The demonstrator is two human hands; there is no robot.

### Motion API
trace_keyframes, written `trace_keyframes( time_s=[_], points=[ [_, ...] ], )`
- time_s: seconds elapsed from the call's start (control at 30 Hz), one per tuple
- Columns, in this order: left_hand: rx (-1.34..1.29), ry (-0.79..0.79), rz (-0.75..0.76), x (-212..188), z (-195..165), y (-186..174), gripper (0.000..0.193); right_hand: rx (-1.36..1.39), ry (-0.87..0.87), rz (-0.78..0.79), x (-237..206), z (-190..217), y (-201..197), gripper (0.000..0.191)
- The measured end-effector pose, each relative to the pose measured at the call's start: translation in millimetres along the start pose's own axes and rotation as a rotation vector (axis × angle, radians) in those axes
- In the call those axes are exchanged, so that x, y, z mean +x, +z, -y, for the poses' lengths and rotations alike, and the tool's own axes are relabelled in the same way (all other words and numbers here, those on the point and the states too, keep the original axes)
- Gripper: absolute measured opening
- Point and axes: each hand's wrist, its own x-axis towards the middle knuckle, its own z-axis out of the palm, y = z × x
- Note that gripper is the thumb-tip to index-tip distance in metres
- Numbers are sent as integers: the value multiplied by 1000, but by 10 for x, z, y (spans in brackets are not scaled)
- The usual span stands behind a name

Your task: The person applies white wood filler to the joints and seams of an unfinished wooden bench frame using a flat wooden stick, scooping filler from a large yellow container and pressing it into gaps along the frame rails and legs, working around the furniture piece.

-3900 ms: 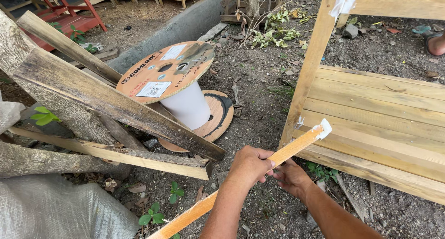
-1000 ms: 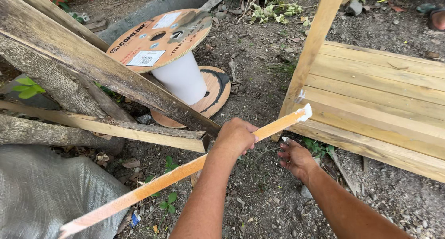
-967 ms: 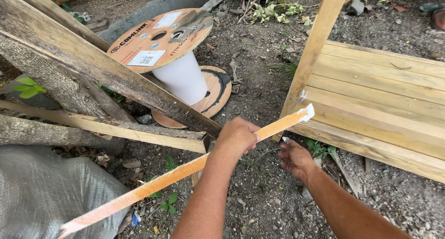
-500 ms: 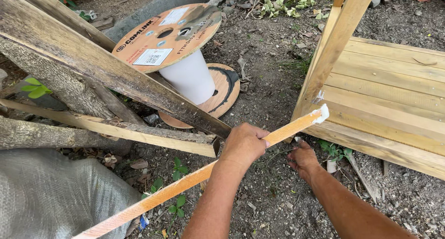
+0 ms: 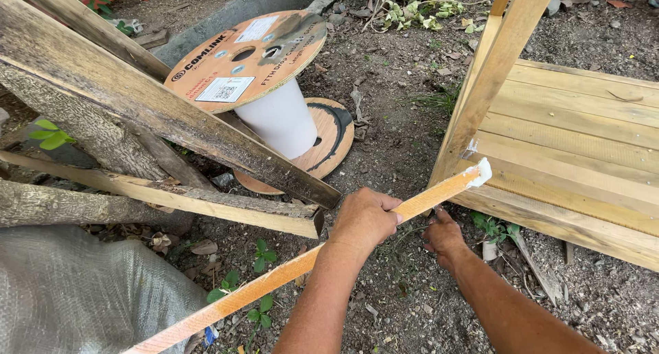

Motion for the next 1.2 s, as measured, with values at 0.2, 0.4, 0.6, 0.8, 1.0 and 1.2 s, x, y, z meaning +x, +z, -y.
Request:
trace_keyframes(
  time_s=[0.2,0.4,0.6,0.8,1.0,1.2],
  points=[
    [-29,36,-9,23,33,-7,31,27,-2,-39,88,-33,54,84],
    [-38,46,-24,34,68,-8,32,-80,21,13,198,71,-74,78],
    [-16,77,-15,52,78,-11,31,97,-11,44,157,-47,15,70],
    [-76,86,-21,72,146,-2,32,187,-10,39,-4,-78,220,60],
    [-59,135,-20,83,194,-21,29,451,47,86,9,86,307,38],
    [10,38,-11,39,146,13,26,651,33,229,103,185,364,15]
  ],
)
